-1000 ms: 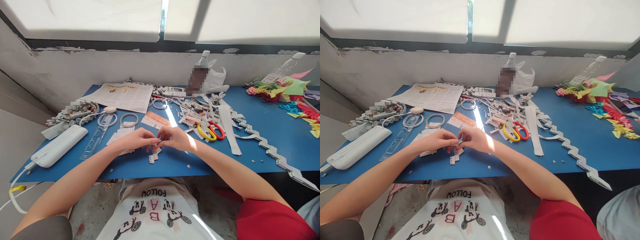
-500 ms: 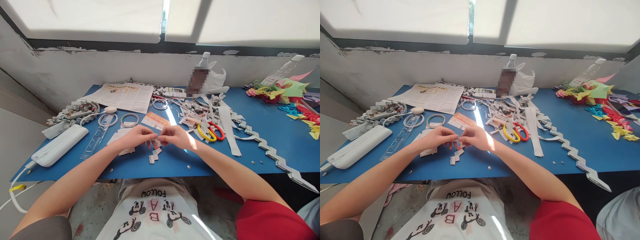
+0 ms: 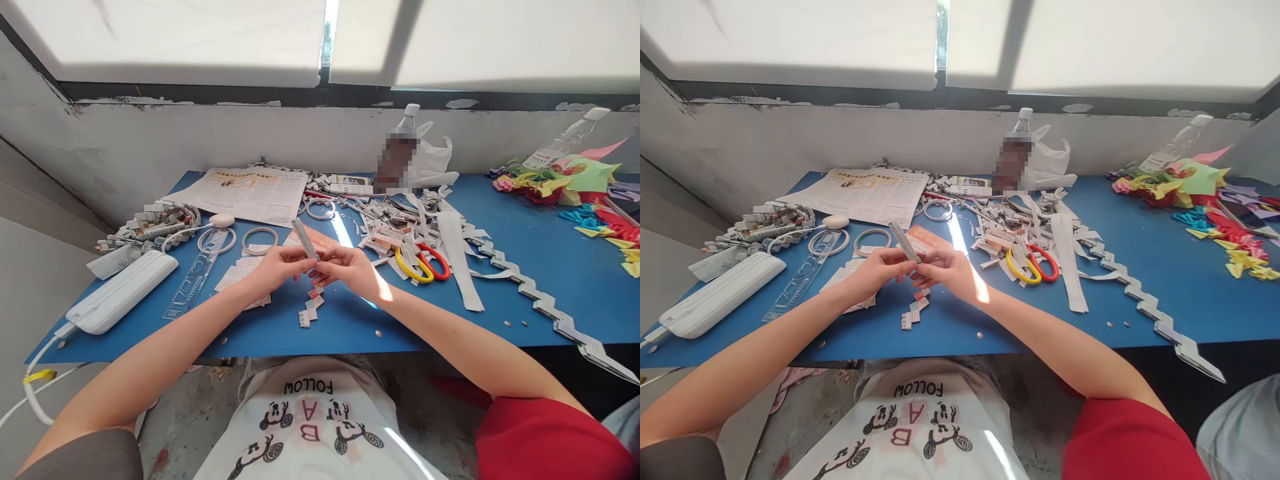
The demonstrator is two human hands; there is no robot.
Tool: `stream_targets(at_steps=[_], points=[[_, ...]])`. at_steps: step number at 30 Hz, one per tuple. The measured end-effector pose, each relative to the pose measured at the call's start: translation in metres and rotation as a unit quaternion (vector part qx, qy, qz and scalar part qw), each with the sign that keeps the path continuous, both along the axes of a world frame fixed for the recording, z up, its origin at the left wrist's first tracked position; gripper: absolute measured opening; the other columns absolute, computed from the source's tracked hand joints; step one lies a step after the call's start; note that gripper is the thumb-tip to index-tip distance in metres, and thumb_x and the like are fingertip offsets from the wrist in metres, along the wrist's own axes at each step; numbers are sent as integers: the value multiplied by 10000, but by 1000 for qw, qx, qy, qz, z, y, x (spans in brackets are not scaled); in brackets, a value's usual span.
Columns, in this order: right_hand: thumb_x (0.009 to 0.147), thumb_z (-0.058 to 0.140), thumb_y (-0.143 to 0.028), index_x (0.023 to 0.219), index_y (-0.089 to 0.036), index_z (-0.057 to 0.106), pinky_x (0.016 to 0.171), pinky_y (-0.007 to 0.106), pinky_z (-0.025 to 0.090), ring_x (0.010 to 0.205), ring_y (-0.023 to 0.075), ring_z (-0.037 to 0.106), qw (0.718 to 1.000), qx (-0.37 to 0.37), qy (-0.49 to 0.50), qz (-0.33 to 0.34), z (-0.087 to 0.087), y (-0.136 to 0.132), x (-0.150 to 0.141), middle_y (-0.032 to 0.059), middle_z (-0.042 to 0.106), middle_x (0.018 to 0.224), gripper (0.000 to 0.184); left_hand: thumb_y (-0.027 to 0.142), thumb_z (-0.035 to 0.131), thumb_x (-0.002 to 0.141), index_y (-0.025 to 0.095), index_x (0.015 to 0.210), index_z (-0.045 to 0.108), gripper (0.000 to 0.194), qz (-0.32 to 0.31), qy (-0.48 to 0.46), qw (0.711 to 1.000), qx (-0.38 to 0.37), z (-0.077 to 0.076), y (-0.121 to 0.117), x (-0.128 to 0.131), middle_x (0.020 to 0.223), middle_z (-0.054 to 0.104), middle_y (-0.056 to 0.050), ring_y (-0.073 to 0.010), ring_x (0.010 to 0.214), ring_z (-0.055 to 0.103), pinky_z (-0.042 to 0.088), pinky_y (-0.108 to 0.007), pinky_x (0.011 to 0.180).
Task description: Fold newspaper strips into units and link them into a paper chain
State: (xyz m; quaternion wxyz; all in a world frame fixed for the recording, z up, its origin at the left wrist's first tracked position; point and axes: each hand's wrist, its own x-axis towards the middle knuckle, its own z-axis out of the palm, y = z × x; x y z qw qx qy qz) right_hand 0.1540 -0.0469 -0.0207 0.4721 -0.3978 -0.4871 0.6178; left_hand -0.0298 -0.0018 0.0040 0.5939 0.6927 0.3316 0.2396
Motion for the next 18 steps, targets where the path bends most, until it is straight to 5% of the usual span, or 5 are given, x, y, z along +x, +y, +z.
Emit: stream_targets(at_steps=[4,8,13,18], points=[[706,725,-261,850,-144,670,608,317,578,651,172,685,999,25,-38,14,4,-1,3,46,716,742,194,469,637,791,165,872,678,318,-6,-1,1000,-5,2,0,-1,856,645,-24,-108,681,527,416,-223,585],[696,670,-197,934,-187,667,535,253,519,642,127,620,997,67,0,-23,10,5,12,12,680,796,239,472,610,819,155,793,596,318,-74,-8,993,-94,6,-2,-3,804,606,-36,-109,660,536,376,-208,504],[740,703,-284,961,-190,668,516,259,466,601,116,544,991,90,24,96,9,7,19,0,620,722,243,414,628,816,149,699,554,298,-163,15,964,-209,9,-2,-6,565,528,-2,-77,458,430,298,-224,417],[734,750,-392,778,-167,647,523,259,475,590,99,529,982,127,-13,141,8,6,21,17,606,761,251,458,641,802,156,655,554,347,-169,56,962,-207,8,2,-9,476,494,12,-76,394,400,256,-217,371]])
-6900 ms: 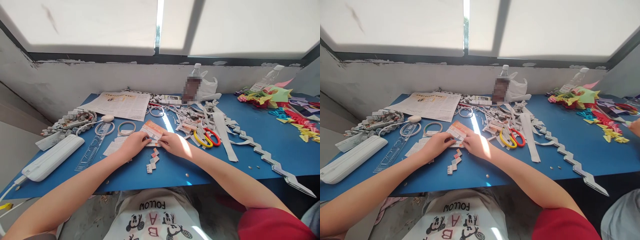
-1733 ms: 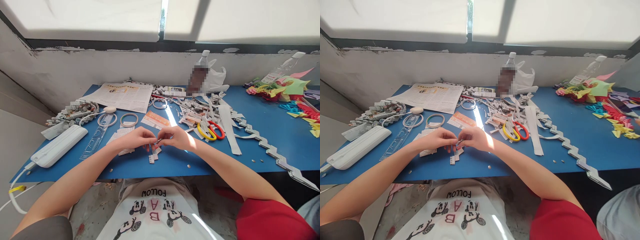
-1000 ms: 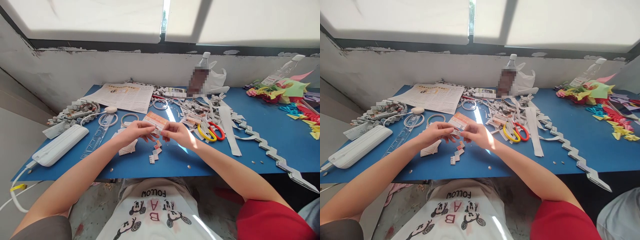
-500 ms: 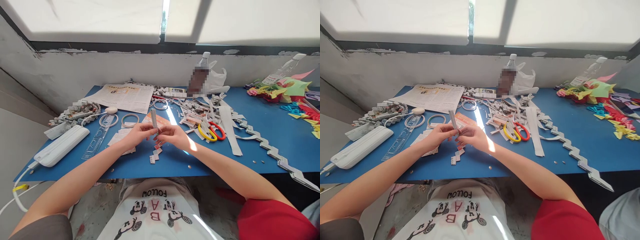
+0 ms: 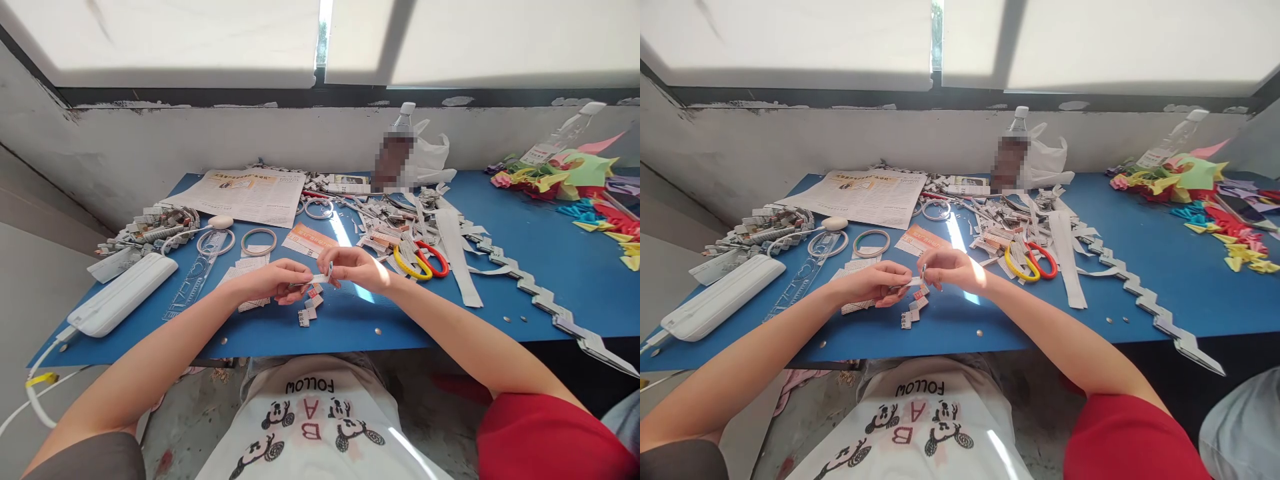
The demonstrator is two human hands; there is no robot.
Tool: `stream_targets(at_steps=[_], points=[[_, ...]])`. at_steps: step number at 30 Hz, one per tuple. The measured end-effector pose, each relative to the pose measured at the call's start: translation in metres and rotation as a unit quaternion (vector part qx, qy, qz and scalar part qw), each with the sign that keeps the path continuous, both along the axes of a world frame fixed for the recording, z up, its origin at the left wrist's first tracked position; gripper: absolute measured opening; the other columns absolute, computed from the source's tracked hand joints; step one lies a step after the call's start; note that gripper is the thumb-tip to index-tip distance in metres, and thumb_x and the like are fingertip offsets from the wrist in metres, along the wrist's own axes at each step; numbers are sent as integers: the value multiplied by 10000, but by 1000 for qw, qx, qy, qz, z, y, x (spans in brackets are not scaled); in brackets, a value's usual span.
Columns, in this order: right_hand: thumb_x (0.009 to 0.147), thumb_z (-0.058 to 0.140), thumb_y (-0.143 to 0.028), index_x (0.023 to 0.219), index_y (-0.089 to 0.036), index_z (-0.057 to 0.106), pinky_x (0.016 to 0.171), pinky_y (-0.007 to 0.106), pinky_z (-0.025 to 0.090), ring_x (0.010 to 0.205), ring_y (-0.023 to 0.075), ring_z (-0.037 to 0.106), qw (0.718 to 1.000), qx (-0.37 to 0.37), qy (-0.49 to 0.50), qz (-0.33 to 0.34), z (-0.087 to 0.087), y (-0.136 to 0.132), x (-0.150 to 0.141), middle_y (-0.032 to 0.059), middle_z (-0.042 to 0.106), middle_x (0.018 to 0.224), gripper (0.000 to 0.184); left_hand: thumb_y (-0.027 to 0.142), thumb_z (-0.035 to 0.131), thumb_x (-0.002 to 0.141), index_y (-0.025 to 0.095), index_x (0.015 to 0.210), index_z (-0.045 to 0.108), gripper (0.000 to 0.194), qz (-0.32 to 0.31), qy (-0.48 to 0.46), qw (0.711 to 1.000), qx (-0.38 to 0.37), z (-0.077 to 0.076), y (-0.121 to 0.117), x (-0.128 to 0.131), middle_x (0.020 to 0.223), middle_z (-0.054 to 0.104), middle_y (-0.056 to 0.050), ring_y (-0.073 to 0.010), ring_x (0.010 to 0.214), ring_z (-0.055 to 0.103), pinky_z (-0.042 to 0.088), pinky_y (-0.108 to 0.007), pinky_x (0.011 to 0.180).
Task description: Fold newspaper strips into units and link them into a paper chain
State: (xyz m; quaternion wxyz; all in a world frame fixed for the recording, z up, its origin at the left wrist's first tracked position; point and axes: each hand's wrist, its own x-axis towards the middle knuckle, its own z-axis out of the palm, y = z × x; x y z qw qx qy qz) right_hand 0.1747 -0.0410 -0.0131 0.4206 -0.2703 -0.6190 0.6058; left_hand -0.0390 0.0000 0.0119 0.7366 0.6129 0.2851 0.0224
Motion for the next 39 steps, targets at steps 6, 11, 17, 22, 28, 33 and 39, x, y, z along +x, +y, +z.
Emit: stream_targets(at_steps=[6,11,17,22,28,33,39], points=[[733,749,-404,772,-151,643,594,282,550,644,131,619,992,-18,-103,-64,-1,-2,-1,27,654,730,277,513,618,814,167,717,610,359,54,30,987,146,1,0,2,638,676,-24,-95,494,557,380,-195,442],[736,745,-389,803,-154,626,610,311,571,604,155,659,984,-21,-131,-117,-9,-2,-2,20,673,664,272,510,585,831,180,819,650,337,68,39,976,204,-2,-2,5,794,742,-40,-144,616,654,411,-202,461],[798,674,-314,893,-190,618,674,315,584,698,167,695,966,77,-183,-168,-11,-7,-7,19,697,770,167,496,618,815,170,828,644,328,129,48,953,272,-14,-1,6,773,734,-49,-177,669,689,426,-204,454],[823,623,-242,930,-197,617,726,327,588,740,167,708,961,110,-183,-175,-10,-11,-11,30,714,835,116,509,666,778,159,769,634,352,153,52,946,282,-16,0,5,755,736,-62,-174,620,689,375,-187,393],[806,653,-267,950,-193,628,749,339,591,747,171,706,964,93,-171,-184,-14,-9,-11,36,712,859,164,507,713,740,147,740,628,369,171,45,951,253,-16,2,6,718,734,-76,-183,606,692,381,-187,386],[778,689,-308,949,-182,634,723,332,589,730,170,696,965,63,-145,-211,-12,-7,-9,36,705,842,218,480,664,800,143,900,676,352,164,4,965,206,-9,4,3,875,755,-98,-202,756,723,463,-192,467],[758,715,-328,956,-169,656,710,324,581,724,171,690,967,29,-136,-215,-8,-7,-8,41,713,823,261,453,666,809,136,907,687,332,157,-18,969,191,-9,4,3,928,751,-108,-251,908,718,507,-207,523]])
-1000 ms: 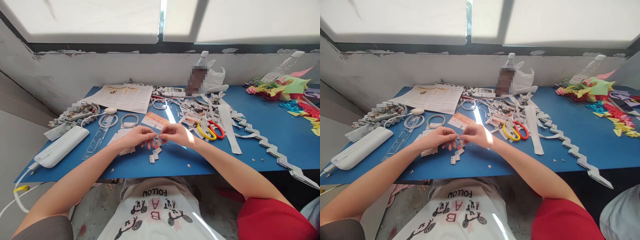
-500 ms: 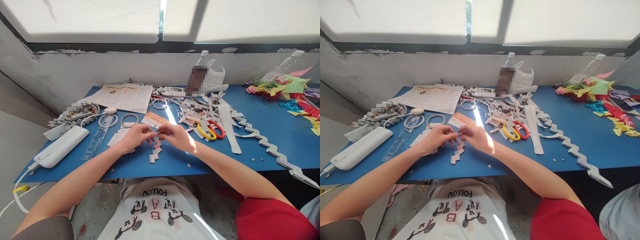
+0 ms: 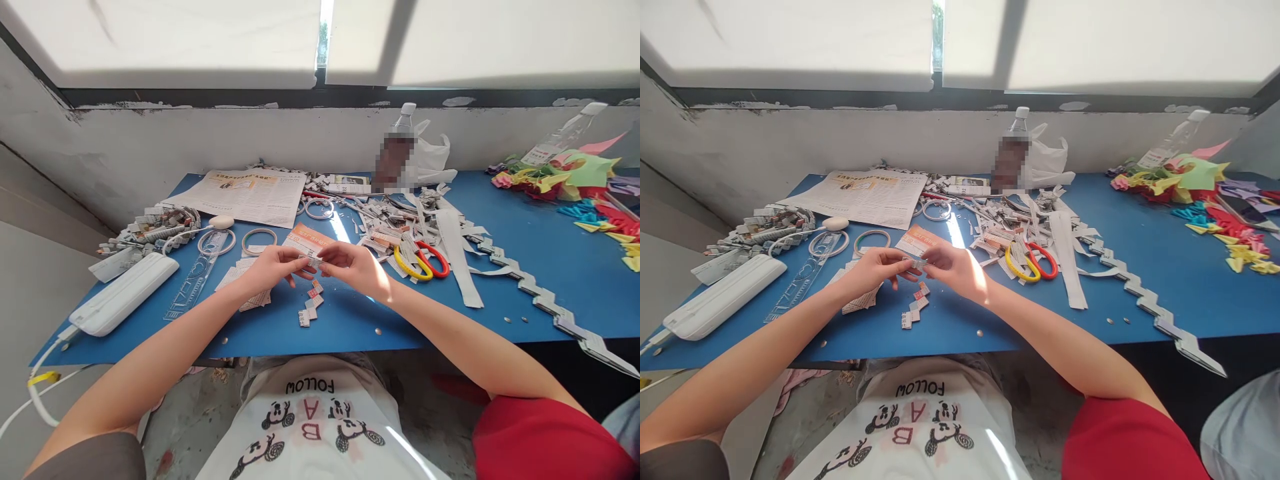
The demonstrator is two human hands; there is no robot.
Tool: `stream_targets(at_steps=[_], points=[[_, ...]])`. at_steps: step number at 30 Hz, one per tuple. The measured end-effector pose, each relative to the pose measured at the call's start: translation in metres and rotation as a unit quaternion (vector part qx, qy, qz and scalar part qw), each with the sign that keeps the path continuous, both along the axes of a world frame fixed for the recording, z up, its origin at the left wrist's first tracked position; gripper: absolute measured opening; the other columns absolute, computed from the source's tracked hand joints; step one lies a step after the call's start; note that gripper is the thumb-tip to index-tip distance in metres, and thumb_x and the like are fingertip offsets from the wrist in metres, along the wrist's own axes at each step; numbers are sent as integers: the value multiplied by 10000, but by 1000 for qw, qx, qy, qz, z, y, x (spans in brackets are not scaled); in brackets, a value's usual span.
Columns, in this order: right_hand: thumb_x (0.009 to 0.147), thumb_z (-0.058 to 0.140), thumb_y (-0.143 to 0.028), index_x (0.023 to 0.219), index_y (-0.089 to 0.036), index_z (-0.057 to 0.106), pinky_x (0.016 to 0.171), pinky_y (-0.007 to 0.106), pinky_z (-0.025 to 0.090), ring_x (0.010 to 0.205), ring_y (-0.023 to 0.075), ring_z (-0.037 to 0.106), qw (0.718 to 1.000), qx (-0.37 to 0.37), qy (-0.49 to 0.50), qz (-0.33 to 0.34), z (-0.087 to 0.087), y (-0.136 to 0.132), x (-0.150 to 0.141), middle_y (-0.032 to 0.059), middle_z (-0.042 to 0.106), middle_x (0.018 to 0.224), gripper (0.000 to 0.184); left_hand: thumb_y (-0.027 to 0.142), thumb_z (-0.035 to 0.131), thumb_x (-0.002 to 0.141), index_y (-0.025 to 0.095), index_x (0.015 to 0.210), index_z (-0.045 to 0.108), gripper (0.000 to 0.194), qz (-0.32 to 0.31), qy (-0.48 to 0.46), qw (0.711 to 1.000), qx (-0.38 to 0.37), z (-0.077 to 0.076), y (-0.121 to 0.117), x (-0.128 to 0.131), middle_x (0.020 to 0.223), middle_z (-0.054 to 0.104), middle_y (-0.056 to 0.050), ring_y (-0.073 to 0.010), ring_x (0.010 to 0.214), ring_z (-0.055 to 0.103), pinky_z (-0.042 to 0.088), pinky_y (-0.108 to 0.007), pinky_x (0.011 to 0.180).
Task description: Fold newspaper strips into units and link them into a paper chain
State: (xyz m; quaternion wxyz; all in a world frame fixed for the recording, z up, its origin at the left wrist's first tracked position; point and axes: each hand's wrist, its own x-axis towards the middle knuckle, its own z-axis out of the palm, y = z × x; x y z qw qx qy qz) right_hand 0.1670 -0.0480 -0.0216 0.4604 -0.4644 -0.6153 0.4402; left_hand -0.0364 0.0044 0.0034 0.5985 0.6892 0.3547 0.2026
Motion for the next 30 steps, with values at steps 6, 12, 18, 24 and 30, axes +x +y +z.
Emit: stream_targets(at_steps=[6,12,18,24,30], points=[[781,688,-387,850,-166,685,643,295,556,646,156,665,998,-56,-14,25,-2,0,-4,25,704,715,231,453,713,758,129,800,690,328,27,20,999,14,-6,-1,4,810,737,-89,-276,882,723,480,-201,463],[842,609,-381,797,-175,648,548,254,452,556,127,578,994,10,-106,-21,-2,-1,-11,-11,626,593,215,473,729,728,123,788,683,358,68,2,998,11,-8,-3,6,834,738,-93,-265,808,732,474,-204,446],[901,499,-256,777,-180,568,558,250,366,579,122,514,962,116,-241,-53,-2,2,-11,3,607,653,161,466,718,743,119,859,708,366,75,0,997,-16,-5,-10,9,906,747,-124,-267,844,729,488,-205,475],[936,431,-223,857,-180,510,630,278,389,705,175,567,928,110,-356,-18,4,3,-7,65,631,805,119,486,656,782,135,846,699,360,56,29,998,32,-1,-16,12,886,748,-111,-252,802,727,452,-214,436],[940,461,-266,825,-180,520,608,265,378,670,156,556,932,101,-349,-19,8,3,-9,47,622,751,155,446,594,826,164,722,648,305,41,81,985,144,5,-15,11,739,735,-44,-171,612,666,479,-250,561]])
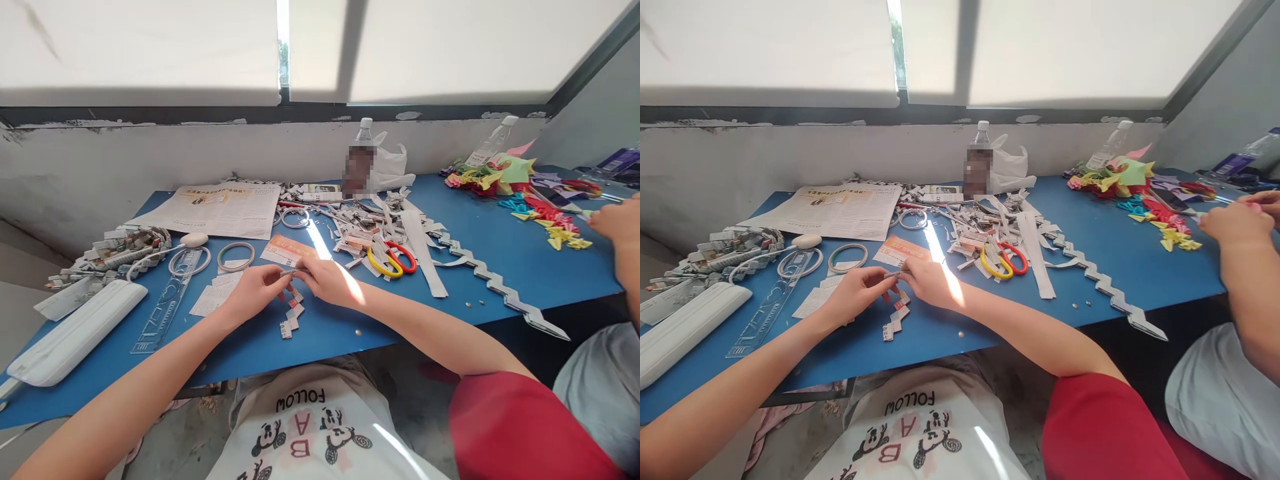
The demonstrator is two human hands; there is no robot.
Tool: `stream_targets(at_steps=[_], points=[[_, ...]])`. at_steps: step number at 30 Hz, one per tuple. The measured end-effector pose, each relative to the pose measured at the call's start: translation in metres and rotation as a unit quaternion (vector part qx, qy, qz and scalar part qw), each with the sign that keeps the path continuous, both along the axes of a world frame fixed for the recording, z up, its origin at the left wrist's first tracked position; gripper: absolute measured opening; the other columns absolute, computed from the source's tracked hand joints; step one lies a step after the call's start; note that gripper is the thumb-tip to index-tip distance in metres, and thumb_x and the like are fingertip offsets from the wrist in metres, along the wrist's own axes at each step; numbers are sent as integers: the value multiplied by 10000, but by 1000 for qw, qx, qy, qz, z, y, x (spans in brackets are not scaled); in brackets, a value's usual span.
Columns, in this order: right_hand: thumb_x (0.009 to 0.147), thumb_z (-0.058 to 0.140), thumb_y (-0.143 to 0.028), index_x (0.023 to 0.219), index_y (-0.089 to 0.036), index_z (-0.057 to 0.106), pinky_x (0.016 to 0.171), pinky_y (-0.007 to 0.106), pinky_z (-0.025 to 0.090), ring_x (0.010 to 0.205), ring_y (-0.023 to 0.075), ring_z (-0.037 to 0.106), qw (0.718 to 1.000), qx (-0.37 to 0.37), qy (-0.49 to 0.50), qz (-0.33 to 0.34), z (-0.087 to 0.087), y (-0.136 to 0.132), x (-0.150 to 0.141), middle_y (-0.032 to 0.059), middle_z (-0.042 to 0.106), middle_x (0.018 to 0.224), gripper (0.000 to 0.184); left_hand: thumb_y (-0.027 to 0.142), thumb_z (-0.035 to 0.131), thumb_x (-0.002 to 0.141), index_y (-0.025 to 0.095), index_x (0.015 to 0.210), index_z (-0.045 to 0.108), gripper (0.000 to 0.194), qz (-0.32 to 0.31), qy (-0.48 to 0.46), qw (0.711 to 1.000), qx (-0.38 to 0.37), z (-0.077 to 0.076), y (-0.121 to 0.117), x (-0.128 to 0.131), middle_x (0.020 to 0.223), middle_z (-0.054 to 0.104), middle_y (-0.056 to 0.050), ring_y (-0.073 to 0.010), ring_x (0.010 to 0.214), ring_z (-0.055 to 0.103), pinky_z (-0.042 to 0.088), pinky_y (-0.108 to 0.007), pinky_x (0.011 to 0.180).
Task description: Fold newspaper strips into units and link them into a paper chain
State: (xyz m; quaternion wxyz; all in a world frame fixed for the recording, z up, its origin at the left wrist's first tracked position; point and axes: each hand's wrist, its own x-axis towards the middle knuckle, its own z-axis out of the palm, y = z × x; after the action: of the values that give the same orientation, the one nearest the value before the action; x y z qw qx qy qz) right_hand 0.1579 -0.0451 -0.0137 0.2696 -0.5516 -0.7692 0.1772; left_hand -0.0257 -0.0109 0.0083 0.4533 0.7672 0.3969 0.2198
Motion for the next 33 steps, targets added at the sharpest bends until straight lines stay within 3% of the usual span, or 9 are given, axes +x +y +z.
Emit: stream_targets(at_steps=[6,9,11,14,21,33], points=[[826,602,-251,889,-197,552,498,210,360,466,81,439,983,5,180,28,-1,-3,1,-94,447,498,97,427,548,842,171,680,616,310,-19,14,999,28,-3,0,0,647,686,-9,-134,514,589,454,-248,561],[788,659,-291,821,-187,568,506,216,416,492,90,515,974,-14,208,91,-2,-4,4,-65,544,533,142,434,546,840,172,680,618,315,-24,14,999,30,-5,0,0,562,635,9,-136,508,580,444,-240,547],[765,700,-326,900,-180,595,578,244,489,589,124,609,964,-40,226,137,-3,-4,8,-19,642,642,225,448,546,838,173,684,620,324,-25,6,999,25,-5,0,-1,533,613,16,-136,503,575,447,-239,544],[869,580,-311,1005,-191,612,665,278,531,711,146,666,956,-46,230,178,-5,-3,12,30,701,813,184,480,536,844,166,716,641,356,-40,-13,999,8,-5,1,-3,643,673,-14,-136,521,587,469,-251,567],[844,626,-356,819,-196,659,574,247,438,564,120,565,988,64,123,65,-7,-2,11,6,664,653,165,465,439,898,163,862,683,390,-107,-16,993,-51,-5,-2,-6,875,735,-66,-158,629,648,404,-222,469],[811,626,-307,788,-195,624,544,221,376,543,109,531,990,130,18,49,-16,1,7,-12,631,603,115,459,496,886,180,799,705,359,-130,14,991,-32,-3,-3,-3,752,742,-27,-146,576,646,461,-226,554]])
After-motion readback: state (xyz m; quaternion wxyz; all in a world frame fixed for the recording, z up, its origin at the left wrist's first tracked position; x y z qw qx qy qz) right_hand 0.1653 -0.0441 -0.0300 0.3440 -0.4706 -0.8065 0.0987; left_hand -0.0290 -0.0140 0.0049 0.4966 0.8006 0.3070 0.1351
